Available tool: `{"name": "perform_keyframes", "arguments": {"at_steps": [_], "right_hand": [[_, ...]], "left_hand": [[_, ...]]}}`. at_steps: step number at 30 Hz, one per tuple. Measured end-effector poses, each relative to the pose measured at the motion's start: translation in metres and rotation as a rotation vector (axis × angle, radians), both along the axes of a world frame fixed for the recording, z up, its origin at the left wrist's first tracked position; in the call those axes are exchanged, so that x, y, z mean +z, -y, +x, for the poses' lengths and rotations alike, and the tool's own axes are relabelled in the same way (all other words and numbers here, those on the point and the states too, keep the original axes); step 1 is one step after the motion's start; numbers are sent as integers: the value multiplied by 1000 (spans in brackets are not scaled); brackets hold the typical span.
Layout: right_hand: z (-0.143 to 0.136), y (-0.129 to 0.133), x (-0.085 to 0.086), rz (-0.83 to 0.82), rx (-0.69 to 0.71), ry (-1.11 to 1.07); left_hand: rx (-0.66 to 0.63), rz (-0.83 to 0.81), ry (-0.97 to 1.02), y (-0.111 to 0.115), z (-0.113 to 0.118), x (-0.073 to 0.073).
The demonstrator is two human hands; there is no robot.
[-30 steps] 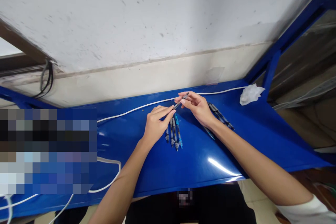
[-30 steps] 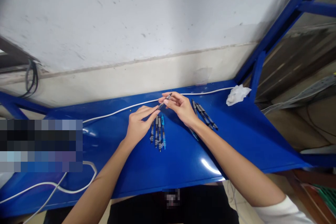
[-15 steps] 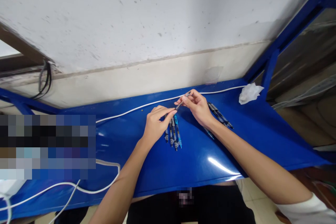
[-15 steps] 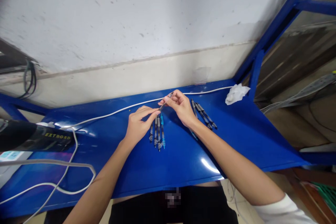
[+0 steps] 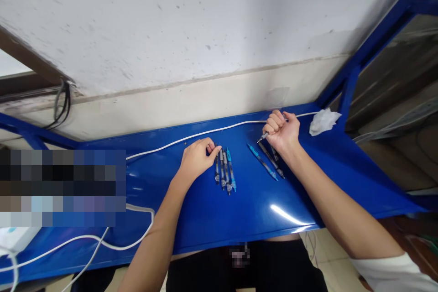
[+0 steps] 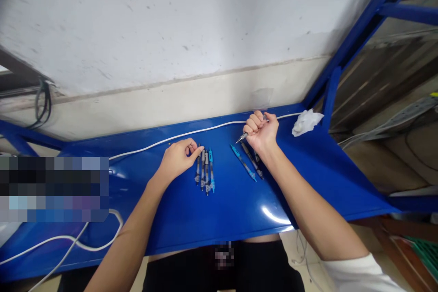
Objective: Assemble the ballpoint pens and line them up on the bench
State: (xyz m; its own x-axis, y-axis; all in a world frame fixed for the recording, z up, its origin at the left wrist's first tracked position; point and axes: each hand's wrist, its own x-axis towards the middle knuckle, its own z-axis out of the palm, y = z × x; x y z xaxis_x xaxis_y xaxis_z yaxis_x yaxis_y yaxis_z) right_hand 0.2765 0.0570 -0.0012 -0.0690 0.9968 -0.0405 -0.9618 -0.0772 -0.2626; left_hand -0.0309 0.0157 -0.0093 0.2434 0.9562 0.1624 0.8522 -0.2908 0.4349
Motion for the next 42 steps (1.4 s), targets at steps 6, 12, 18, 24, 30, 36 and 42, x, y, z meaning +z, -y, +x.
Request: {"name": "perform_keyframes", "arguments": {"at_steps": [6, 12, 18, 24, 30, 36, 42], "right_hand": [[-5, 3, 7, -41, 37, -82], [-1, 3, 6, -46, 8, -91], [2, 1, 4, -33, -40, -63], [-2, -3, 4, -17, -19, 19], [-15, -6, 5, -26, -146, 358], [4, 26, 10, 183, -322, 989], [67, 95, -20, 446, -475, 2076]], "left_hand": [[1, -7, -6, 1, 2, 2], [-7, 6, -14, 1, 2, 0], [-5, -5, -25, 3, 1, 0], [-31, 19, -14, 5, 2, -1], [-40, 6, 29, 6, 2, -2], [-57, -9, 185, 3, 1, -3], [-94, 164, 388, 7, 7, 6]]}}
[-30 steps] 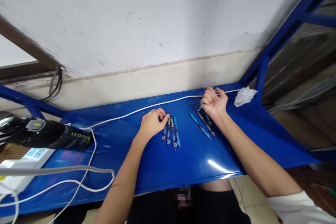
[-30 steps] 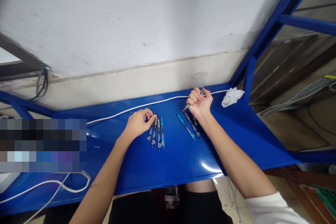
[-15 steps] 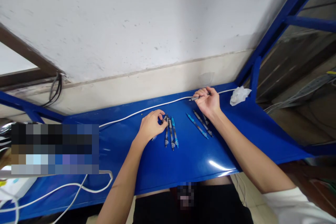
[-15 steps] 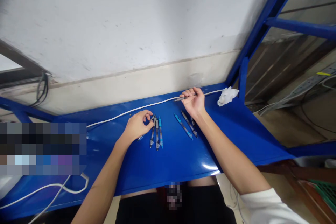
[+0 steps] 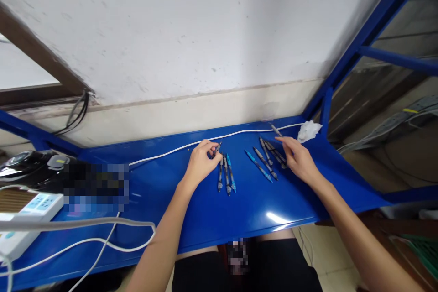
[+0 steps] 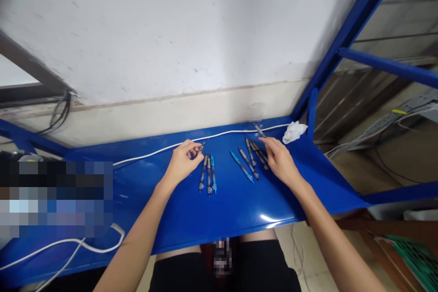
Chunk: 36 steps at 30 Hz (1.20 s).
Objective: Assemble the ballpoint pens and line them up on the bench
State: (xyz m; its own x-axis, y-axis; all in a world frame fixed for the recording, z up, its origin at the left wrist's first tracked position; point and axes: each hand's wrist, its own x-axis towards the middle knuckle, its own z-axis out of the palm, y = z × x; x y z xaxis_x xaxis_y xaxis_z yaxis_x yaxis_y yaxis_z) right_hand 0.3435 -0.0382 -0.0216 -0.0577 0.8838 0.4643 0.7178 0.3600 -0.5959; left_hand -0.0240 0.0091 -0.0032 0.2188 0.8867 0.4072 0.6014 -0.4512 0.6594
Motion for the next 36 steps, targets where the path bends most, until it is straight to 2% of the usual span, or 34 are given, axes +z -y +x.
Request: {"name": "perform_keyframes", "arguments": {"at_steps": [3, 6, 17, 21, 26, 31, 34, 36], "right_hand": [[22, 20, -23, -16, -84, 161], [26, 25, -36, -24, -99, 207], [17, 24, -30, -7, -1, 236], [17, 25, -31, -10, 0, 227], [13, 29, -26, -35, -34, 235], [10, 34, -20, -40, -73, 203], [4, 34, -13, 7, -69, 153], [-7, 31, -4, 25, -30, 110]], "left_hand": [[-21, 99, 98, 6, 6, 8], [-19, 180, 129, 12, 10, 13], [-105, 546, 94, 18, 14, 10], [-119, 611, 111, 20, 15, 13], [-113, 487, 172, 22, 17, 12], [-77, 370, 329, 29, 23, 13], [-42, 187, 482, 33, 29, 15], [-71, 45, 623, 34, 33, 17]]}}
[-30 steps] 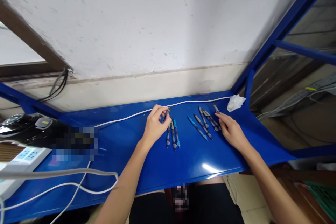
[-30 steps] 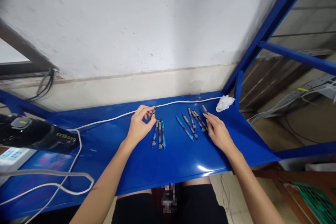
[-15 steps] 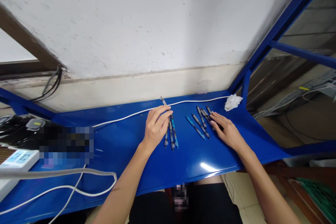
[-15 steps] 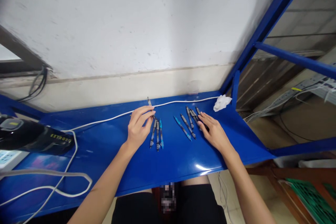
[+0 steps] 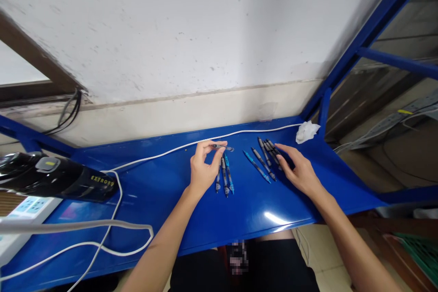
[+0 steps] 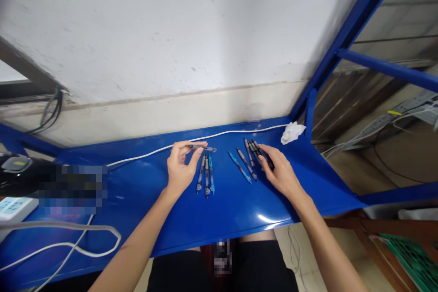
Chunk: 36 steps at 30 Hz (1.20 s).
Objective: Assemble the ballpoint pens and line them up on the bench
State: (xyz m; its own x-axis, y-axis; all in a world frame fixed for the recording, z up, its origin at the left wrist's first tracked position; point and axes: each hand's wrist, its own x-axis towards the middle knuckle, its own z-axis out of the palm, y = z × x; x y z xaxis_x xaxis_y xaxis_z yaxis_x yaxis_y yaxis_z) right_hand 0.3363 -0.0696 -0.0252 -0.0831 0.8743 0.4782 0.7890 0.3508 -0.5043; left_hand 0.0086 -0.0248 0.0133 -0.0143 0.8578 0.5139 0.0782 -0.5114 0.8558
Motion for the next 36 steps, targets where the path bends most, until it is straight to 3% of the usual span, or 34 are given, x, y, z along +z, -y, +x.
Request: {"name": "perform_keyframes", "arguments": {"at_steps": [7, 10, 13, 17, 22, 27, 33, 36], "right_hand": [[-93, -40, 43, -19, 355, -102], [-130, -71, 47, -55, 509, -83], [-149, -97, 40, -46, 529, -36], [-154, -108, 25, 72, 437, -60], [-144, -102, 11, 33, 403, -179], [-139, -100, 9, 57, 372, -116], [-144, -96, 10, -45, 458, -178], [-145, -94, 10, -56, 476, -128]], "left_hand": [[-255, -228, 281, -4, 8, -2], [-213, -271, 357, -10, 5, -6], [-113, -269, 414, -19, -1, -10], [-23, -335, 435, -31, -13, -17], [-61, -469, 505, -39, -24, -20], [-156, -487, 475, -36, -22, -15], [-349, -465, 442, -31, -15, -15], [-356, -475, 461, -30, -13, -17]]}}
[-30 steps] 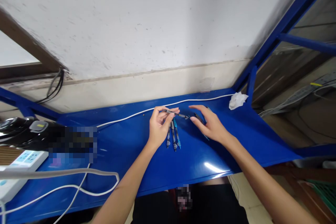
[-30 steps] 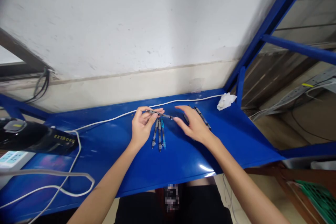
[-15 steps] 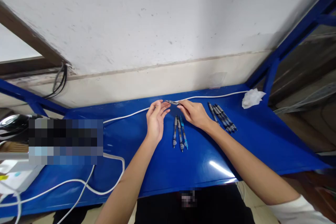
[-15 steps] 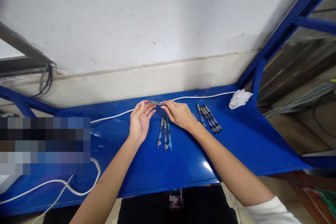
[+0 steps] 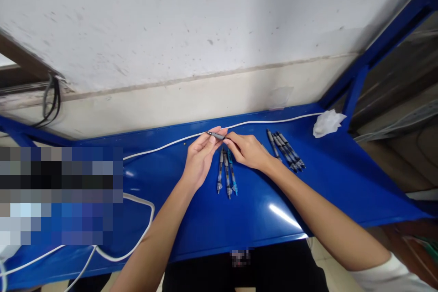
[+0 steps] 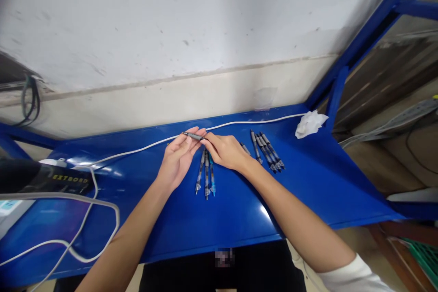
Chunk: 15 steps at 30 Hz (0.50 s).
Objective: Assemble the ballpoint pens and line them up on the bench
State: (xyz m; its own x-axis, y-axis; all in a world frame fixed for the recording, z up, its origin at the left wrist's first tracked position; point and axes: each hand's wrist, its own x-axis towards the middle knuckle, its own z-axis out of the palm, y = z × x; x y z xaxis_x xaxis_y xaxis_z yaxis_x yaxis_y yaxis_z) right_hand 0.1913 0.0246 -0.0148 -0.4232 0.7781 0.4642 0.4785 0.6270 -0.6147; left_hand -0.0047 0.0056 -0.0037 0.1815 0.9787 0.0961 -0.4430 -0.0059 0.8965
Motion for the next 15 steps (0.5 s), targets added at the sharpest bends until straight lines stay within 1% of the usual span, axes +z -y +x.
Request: {"name": "perform_keyframes", "arguments": {"at_steps": [4, 7, 15], "right_hand": [[-1, 0, -1, 36, -10, 140], [-3, 0, -2, 45, -9, 189], [-10, 3, 0, 0, 5, 210]], "left_hand": [[22, -12, 12, 1, 2, 0], [45, -10, 20, 0, 3, 0], [219, 22, -103, -1, -1, -4]]}}
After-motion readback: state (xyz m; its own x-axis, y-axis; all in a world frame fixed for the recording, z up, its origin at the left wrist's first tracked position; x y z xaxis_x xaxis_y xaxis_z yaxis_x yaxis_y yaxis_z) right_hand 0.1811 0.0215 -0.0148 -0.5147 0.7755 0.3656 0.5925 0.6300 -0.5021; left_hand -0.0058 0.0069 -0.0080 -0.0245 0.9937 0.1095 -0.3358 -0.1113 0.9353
